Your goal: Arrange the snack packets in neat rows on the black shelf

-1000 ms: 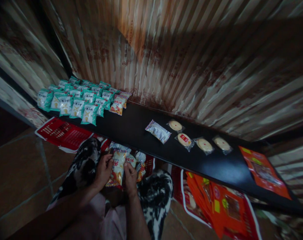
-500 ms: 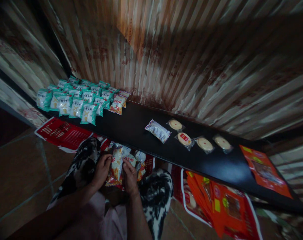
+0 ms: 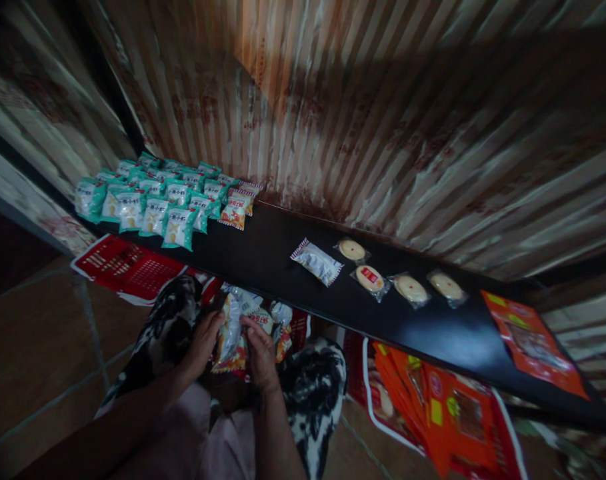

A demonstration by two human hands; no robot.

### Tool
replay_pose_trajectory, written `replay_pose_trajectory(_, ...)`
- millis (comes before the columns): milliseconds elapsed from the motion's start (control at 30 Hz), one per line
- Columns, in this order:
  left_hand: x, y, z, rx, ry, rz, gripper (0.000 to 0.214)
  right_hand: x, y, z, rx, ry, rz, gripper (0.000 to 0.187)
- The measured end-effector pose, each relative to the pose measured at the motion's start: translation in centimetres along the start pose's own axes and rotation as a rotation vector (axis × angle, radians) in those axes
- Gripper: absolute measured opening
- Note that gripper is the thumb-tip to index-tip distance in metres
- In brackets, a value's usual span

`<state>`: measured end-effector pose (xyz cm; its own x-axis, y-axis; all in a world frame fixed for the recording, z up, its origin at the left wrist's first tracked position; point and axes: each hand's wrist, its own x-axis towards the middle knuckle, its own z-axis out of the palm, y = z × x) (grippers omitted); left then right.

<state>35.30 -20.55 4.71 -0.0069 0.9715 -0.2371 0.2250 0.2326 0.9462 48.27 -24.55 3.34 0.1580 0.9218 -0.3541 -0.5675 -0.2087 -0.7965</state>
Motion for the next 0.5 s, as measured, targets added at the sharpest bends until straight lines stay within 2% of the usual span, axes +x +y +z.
replay_pose_trajectory(200, -0.3, 0.3, -0.1, -0.1, -0.093, -0.05, 0.041, -0.2, -0.1, 0.0, -0.038, -0.046, -0.005, 0.033)
replay_pose_trajectory(300, -0.2, -0.2, -0.1, -0.153, -0.135, -0.087, 0.046, 0.0, 0.3, -0.3, -0.06, -0.077, -0.009, 0.036)
replay_pose_trajectory(400, 0.1, -0.8, -0.1, -0.188, -0.197, -0.068, 0.052, 0.2, 0.7, -0.8, -0.102, -0.086, -0.012, 0.039)
replay_pose_trajectory(500, 0.3, -1.3, -0.2, -0.132, -0.174, -0.058, 0.051, 0.1, 0.8, -0.9, -0.149, -0.085, -0.005, 0.039)
